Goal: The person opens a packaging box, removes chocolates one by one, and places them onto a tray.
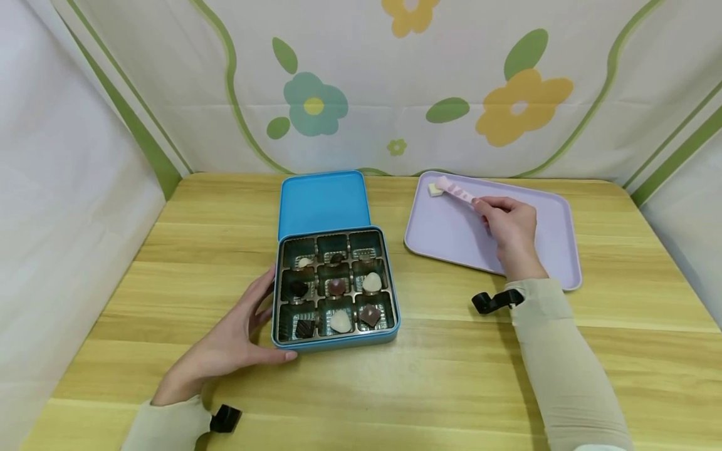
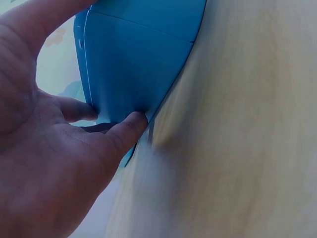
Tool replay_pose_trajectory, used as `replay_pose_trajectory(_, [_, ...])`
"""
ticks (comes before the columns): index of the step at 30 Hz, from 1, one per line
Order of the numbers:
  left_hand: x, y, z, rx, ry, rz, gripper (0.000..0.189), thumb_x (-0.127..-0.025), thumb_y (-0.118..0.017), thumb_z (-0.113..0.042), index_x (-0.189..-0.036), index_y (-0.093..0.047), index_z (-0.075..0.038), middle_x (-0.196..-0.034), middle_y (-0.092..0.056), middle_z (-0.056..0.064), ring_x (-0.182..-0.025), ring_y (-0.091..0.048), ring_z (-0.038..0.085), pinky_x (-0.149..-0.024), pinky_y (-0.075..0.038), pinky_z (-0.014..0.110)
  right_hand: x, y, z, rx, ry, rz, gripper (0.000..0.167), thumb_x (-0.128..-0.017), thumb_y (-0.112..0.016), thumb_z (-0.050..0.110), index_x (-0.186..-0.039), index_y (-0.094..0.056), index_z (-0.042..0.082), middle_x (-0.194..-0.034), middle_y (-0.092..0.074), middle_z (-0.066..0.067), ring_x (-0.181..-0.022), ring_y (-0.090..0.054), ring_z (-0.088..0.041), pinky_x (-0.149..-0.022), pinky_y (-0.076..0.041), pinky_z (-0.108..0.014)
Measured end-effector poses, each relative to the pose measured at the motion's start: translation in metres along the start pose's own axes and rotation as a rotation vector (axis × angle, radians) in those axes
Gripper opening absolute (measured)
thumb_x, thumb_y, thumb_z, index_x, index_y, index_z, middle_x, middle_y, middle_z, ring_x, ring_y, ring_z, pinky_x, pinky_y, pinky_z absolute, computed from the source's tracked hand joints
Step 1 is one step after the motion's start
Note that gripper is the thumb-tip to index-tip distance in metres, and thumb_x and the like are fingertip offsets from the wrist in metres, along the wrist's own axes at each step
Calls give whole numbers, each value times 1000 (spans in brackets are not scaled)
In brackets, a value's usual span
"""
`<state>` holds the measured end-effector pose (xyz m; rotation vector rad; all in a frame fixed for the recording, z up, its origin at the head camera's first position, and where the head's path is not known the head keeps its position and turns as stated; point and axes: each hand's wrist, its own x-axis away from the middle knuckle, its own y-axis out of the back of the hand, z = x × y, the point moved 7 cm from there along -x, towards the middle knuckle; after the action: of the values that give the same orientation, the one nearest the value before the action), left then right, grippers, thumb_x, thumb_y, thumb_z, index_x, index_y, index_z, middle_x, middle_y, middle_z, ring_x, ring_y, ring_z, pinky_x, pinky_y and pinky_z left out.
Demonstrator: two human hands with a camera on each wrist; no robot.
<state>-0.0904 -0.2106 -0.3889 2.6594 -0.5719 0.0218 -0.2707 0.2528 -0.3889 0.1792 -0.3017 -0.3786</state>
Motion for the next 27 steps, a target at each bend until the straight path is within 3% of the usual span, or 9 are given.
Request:
replay_pose_trajectory(3, [0,0,0,-3,1,-2,139,-78,-98,-18,-174,0,-37,-183,0,4,-167,-9,36,-127,-26,61,-1,0,0,-2,4,-8,3,-95,-84,34,-94,-82,31,-95,-70,14,-88,-66,-9,-72,-56,-18])
replay_pose_trajectory(10, [-2,0,0,-3,1,-3,139,-78,-99,-19,-174,0,-37,-183,0,5,-167,-10,37,-127,-26,61,-1,1,0,10,15,-31,30,-96,-82,35,-120,-82,18,-91,-70,15,-86,-67,-8,-72,-57,-17])
replay_pose_trajectory(15, [-3,-1,1,-4,1,4,139,-79,-98,-19,-174,1,-38,-183,0,5,-167,-9,36,-127,-26,61,0,3,0,-14,33,-52,25,-95,-83,31,-116,-83,17,-85,-70,16,-82,-67,-7,-71,-58,-16])
replay_pose_trajectory(21, [-3,-1,1,-9,0,8,139,-79,-98,-20,-174,2,-38,-183,1,6,-167,-8,38,-127,-26,62,0,5,2,-134,53,-67,19,-91,-88,24,-107,-84,15,-85,-72,13,-76,-67,-6,-67,-57,-14])
replay_pose_trajectory(23, [-3,0,1,-12,0,5,138,-79,-98,-20,-174,1,-38,-183,0,6,-167,-10,38,-129,-30,53,1,5,4,-155,65,-66,16,-90,-89,23,-103,-84,16,-87,-73,13,-77,-67,-6,-67,-57,-14])
replay_pose_trajectory(27, [0,0,3,3,-5,1,137,-79,-98,-19,-174,-1,-36,-183,-1,7,-166,-12,40,-122,-35,17,7,-1,11,-156,113,-41,15,-88,-91,24,-100,-84,18,-87,-74,14,-75,-66,-5,-67,-57,-14])
